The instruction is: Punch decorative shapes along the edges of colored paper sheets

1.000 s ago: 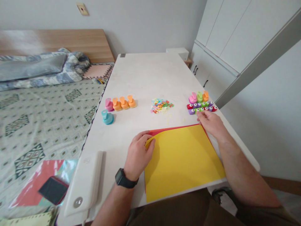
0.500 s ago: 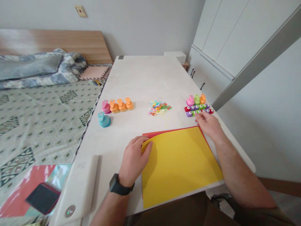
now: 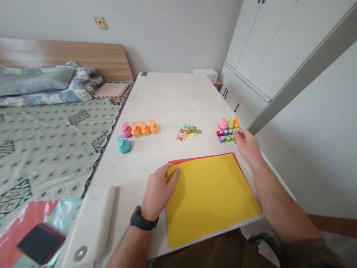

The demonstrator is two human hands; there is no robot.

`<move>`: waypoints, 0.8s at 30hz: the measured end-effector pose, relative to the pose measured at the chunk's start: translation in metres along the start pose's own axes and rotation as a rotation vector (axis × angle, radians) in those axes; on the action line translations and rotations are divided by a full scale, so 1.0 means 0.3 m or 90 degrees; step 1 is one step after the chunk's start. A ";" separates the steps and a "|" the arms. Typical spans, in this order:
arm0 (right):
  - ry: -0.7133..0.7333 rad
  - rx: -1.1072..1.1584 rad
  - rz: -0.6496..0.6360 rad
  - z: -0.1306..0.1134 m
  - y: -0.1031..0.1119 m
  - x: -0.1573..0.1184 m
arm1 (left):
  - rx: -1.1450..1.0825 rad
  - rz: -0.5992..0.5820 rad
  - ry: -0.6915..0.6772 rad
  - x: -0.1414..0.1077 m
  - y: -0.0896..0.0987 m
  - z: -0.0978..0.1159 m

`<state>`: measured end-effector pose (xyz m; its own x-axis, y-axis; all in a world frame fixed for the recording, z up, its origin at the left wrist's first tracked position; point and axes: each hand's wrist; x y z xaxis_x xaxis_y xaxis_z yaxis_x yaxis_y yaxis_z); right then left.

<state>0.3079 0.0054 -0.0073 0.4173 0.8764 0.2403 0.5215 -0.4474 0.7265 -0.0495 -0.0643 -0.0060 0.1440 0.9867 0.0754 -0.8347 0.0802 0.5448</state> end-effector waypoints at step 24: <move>0.197 -0.434 -0.078 -0.196 -0.160 0.395 | -0.085 -0.049 0.062 -0.001 -0.009 0.006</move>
<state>0.2885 0.1413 0.0242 0.1054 0.9679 0.2281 -0.0673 -0.2219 0.9727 -0.0464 -0.0650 -0.0060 0.1627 0.9856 -0.0470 -0.8872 0.1670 0.4301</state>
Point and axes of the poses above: each hand's wrist, its own x-axis towards the middle knuckle, its own y-axis out of the back of the hand, z = x × y, and after that the axes turned 8 degrees about -x, right-handed
